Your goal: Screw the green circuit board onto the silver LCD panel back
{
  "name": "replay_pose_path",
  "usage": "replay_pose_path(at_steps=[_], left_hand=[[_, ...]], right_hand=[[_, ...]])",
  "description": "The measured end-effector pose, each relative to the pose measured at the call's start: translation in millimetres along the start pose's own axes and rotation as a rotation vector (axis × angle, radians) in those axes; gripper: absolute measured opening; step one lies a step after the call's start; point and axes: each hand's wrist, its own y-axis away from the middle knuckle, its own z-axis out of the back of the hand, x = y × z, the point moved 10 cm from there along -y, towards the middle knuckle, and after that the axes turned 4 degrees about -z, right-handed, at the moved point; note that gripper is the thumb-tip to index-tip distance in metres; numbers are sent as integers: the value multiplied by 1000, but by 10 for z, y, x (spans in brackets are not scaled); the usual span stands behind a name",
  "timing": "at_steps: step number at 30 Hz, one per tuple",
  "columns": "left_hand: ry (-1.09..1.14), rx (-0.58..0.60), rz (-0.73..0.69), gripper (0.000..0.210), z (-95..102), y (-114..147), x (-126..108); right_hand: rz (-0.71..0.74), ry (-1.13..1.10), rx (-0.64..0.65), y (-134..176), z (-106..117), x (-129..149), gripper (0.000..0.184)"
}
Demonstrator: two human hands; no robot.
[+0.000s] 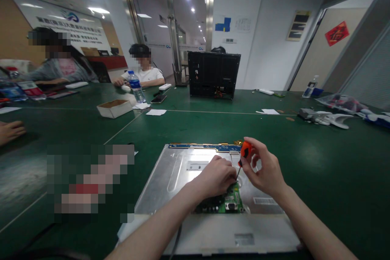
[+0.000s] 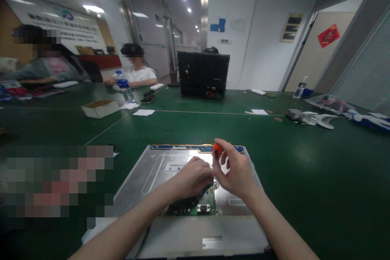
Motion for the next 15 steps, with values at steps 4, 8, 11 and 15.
replay_pose_path(at_steps=[4,8,11,15], left_hand=[[24,0,11,9,23,4,-6],[18,15,18,9,26,-2,-9],[-2,11,21,9,19,-8,-4],[7,2,18,6,3,-9,4]], right_hand=[[4,19,-56,-7,48,-19,39],[24,-7,-77,-24,71,-2,32],[24,-10,-60,-37,64,18,34],[22,-21,-41,-40,59,49,41]])
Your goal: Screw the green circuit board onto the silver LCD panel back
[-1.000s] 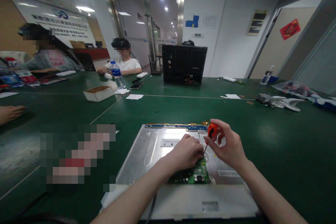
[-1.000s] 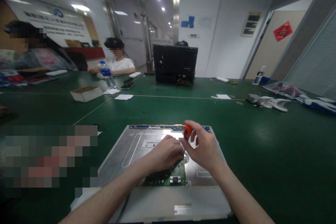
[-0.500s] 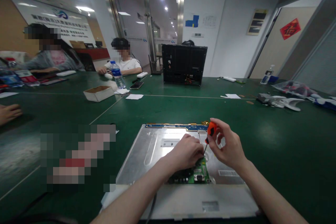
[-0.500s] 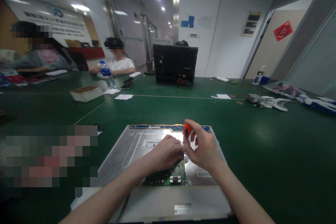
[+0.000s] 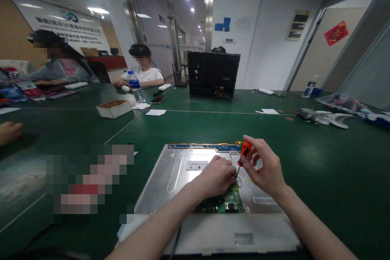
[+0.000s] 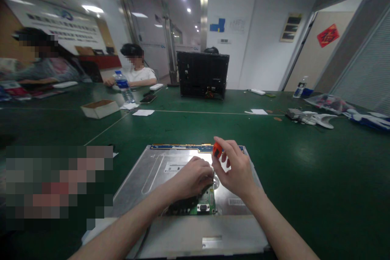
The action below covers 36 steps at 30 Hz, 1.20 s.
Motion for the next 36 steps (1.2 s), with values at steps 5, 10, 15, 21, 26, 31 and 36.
replay_pose_path(at_steps=[5,10,15,21,26,31,36], left_hand=[[-2,-2,9,4,-4,1,7],[-2,2,8,5,8,1,-13],[-13,5,2,6,6,-8,-22],[-17,23,-4,7,-3,-7,-28],[-4,36,2,10,-22,-5,-17],[14,26,-4,9,-22,-6,-20],[25,27,-3,7,-30,-7,-19]], right_hand=[[-15,-1,-7,7,14,-14,39],[-5,7,-17,-2,23,-35,37],[-16,30,-7,12,7,-33,48],[-32,-7,-13,28,3,-62,38],[5,12,-1,15,-9,-51,37],[-8,11,32,27,-40,-37,44],[-45,2,11,43,-26,-92,39]])
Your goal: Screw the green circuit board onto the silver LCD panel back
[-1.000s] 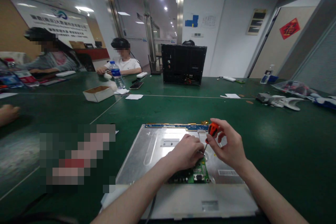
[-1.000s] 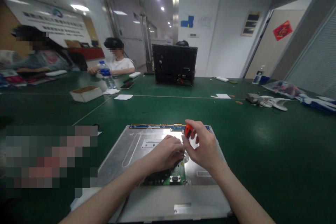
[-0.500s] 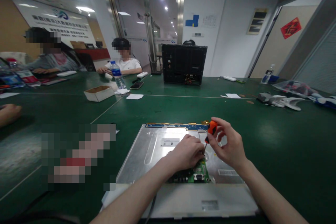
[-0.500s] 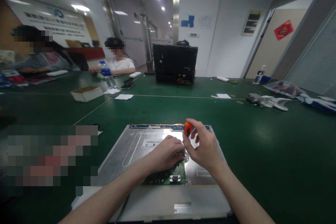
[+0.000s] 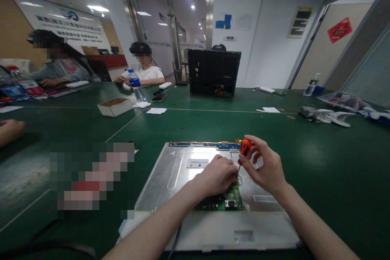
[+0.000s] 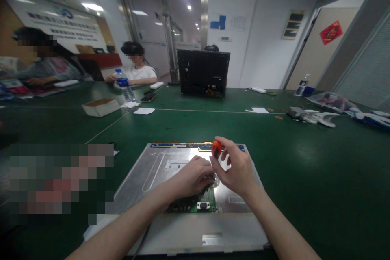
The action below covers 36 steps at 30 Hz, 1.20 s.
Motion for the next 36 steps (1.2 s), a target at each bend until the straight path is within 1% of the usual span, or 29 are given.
replay_pose_path(at_steps=[3,6,8,12,16,21,23,26,28,31,36], left_hand=[[2,0,8,8,-8,-4,12],[1,2,14,9,-9,-8,17],[4,0,13,8,-2,-8,13],[2,4,6,6,0,-7,-1],[-7,14,3,4,-13,-7,-7],[-31,19,31,6,-9,-14,4],[-47,19,38,7,-3,-17,1],[-69,23,42,6,-1,-19,-4],[-72,30,41,5,-10,-18,-5],[-67,40,44,7,-24,-15,4],[-25,33,26,5,-6,-7,-9]], right_hand=[[0,8,-32,-6,28,-16,38],[17,23,-15,-21,19,11,36],[31,33,0,-29,14,43,39],[26,24,-9,-35,41,65,43],[45,14,-10,-36,49,81,37],[57,36,-64,-44,108,73,30],[64,39,-52,-44,97,80,32],[87,30,-27,-38,67,119,40],[100,13,-34,-31,71,145,43],[104,-2,-46,-27,81,154,41],[70,7,-27,-36,61,81,36]])
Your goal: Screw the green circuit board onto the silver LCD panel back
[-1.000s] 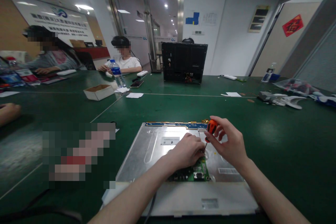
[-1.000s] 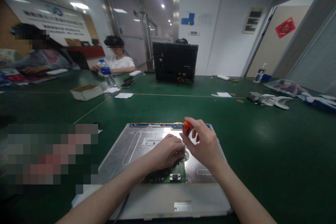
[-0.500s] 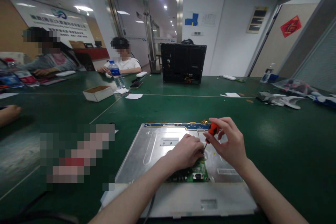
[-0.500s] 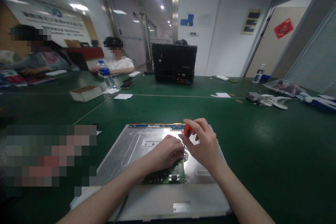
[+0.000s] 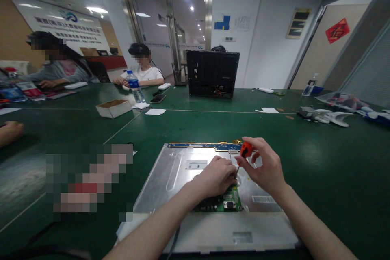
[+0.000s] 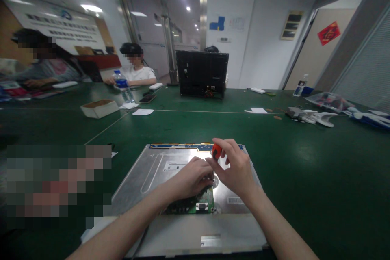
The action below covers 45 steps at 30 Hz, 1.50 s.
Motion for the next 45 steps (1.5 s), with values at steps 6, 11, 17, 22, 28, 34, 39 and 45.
replay_pose_path(at_steps=[6,11,17,22,28,34,39,45], left_hand=[[20,-2,-15,7,29,13,-22],[23,18,-18,5,1,2,-16],[0,3,-13,6,-10,-11,3],[-19,-2,-10,7,-6,-7,-2],[-17,-3,-7,4,-18,2,-3],[20,-2,-7,5,-15,-2,5],[0,-6,-7,6,-1,-7,0],[-2,-12,-13,3,4,-2,-8]], right_hand=[[-15,4,25,-2,-36,-21,40],[-14,1,27,-7,-22,32,45],[-16,-2,21,-5,-27,-12,39],[-17,27,39,-2,-56,-4,46],[-103,-2,39,26,-55,-67,37],[-69,10,12,6,-30,-52,35],[-43,36,24,-9,-37,-32,37],[-48,45,22,14,-32,-8,46]])
